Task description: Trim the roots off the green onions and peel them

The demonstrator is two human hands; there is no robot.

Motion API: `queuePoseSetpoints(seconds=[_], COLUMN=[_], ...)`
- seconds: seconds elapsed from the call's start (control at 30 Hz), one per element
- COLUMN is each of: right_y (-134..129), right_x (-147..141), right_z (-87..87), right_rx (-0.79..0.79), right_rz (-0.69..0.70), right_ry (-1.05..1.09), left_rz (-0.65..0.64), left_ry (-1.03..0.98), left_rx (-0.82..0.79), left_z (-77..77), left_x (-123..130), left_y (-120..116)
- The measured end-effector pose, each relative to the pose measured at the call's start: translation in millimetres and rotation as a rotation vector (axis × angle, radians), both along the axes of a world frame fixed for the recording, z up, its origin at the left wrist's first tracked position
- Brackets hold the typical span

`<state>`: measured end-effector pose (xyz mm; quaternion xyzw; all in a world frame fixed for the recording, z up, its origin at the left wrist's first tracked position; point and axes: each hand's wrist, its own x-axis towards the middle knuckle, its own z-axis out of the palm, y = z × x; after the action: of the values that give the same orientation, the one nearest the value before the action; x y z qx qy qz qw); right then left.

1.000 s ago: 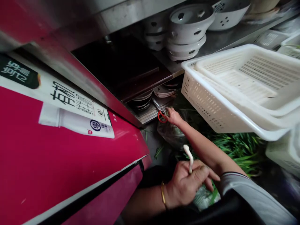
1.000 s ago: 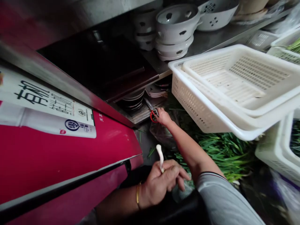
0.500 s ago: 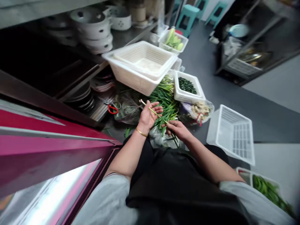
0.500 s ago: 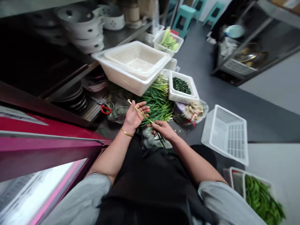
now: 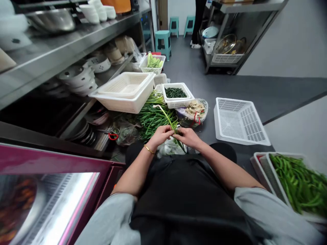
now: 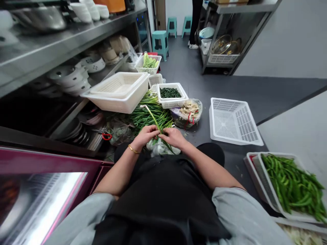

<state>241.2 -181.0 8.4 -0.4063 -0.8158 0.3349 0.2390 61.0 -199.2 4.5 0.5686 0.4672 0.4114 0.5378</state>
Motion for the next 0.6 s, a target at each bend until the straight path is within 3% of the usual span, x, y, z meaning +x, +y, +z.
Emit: queuePoseSetpoints(seconds=[0.07,0.13,0.3,0.43,0.53,0.6], right_y=[4.4,11.4,42.5,74.4,92.0,97.7], right_x=[14.2,30.8,87.4,150.8,192.6,200.7], right_z=[9.6,23.5,70.5,101.0,105.4,94.7], right_rx=[-0.138,-0.18,0.135,0.184,0.208,0.108], right_rz=[0.125,0.114,-0.239,-0.457,-0.71,-0.74], right_ry=[0.042,0.111,0.183,0.36,0.379,0.237], left_rz=[-0.067,-0.086,-0.224,-0.31,-0.293,-0.229], left_ry=[0.141,0.223,0.288,0.276,0.214,0.092], left_rx=[0.019,0.028,0.006,0.029,0.002,-0.021], left_z=[12.7,21.0,33.4,43.2,41.5,35.1], left_x=[1.2,-0.1,-17.3,-48.9,-74.5,-85.2], left_y=[-2.7,-6.2,-14.7,-23.2,-29.0,-29.7])
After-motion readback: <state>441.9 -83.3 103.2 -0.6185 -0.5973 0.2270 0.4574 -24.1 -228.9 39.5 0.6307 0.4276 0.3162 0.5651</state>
